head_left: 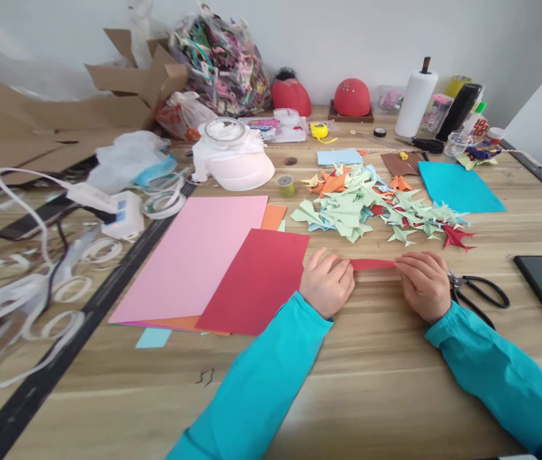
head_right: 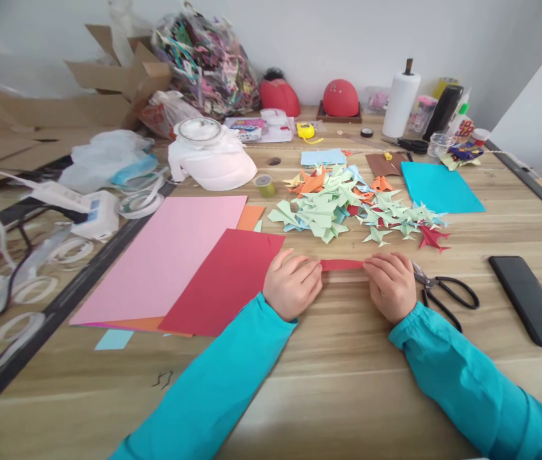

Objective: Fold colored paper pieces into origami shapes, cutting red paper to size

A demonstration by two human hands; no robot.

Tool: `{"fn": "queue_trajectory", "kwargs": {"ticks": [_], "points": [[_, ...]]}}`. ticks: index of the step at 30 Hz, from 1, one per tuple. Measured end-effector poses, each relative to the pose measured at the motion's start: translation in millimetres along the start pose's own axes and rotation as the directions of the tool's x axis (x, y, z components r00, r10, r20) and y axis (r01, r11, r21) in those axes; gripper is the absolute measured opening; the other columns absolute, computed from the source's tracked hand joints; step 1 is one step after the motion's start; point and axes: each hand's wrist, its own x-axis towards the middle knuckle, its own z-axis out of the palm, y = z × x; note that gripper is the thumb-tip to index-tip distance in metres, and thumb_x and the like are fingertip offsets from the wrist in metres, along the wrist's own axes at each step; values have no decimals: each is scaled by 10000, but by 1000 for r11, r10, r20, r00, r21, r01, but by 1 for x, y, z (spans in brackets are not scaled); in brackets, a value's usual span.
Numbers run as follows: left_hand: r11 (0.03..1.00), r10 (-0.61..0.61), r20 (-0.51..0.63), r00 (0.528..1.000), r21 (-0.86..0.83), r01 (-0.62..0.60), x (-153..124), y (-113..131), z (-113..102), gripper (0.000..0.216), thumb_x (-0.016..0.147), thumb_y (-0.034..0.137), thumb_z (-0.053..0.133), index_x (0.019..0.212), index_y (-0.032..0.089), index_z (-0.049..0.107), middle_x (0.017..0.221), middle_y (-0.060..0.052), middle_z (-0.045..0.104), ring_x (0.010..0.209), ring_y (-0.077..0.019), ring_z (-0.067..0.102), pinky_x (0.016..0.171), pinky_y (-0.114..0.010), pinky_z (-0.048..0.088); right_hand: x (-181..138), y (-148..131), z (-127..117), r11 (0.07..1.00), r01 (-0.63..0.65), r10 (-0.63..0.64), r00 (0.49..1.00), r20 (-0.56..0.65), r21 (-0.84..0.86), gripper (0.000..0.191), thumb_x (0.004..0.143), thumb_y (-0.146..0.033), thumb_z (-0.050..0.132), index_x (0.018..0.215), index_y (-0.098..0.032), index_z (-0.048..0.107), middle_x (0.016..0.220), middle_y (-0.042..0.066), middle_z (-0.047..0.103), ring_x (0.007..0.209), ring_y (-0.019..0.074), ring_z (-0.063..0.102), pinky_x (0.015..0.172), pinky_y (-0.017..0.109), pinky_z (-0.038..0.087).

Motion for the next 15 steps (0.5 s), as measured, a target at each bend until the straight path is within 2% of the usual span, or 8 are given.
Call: {"fn": "queue_trajectory", "kwargs": {"ticks": [4, 10, 13, 15], "points": [[999, -40, 15, 999, -2, 40, -3, -10, 1, 164, 844, 146, 533, 888, 186, 685, 916, -41, 737, 837, -211, 620, 943, -480, 388, -2, 3, 1, 998, -62, 61, 997, -40, -25, 181, 798, -68, 622, 906, -207, 666, 889, 42, 752, 888, 207, 678, 889, 395, 454], [990, -140, -5, 990, 9, 140, -1, -18, -3, 152, 841, 141, 536, 915, 165, 668, 892, -45, 737, 792, -196, 625, 900, -438, 402, -2, 12, 1, 990, -132, 126, 987, -103, -58, 142, 806, -90, 611, 858, -211, 666, 858, 47, 747, 830, 201, 685, 822, 370, 479], [997, -70, -35, 997, -39, 69, 2, -7, -5, 181, 844, 126, 528, 977, 144, 649, 921, -74, 728, 795, -188, 631, 798, -388, 428, -1, 7, 1, 996, -74, 71, 996, -54, -52, 153, 797, -85, 628, 872, -214, 664, 867, 34, 749, 837, 194, 686, 873, 384, 457], [999, 3, -43, 999, -42, -5, 4, 5, -4, 225, 856, 129, 521, 1055, 121, 627, 792, -72, 707, 704, -175, 617, 657, -350, 403, 0, -1, 0, 1000, 7, -7, 1000, -11, -30, 182, 789, -67, 634, 895, -212, 661, 886, 30, 751, 861, 190, 681, 904, 392, 441]]}}
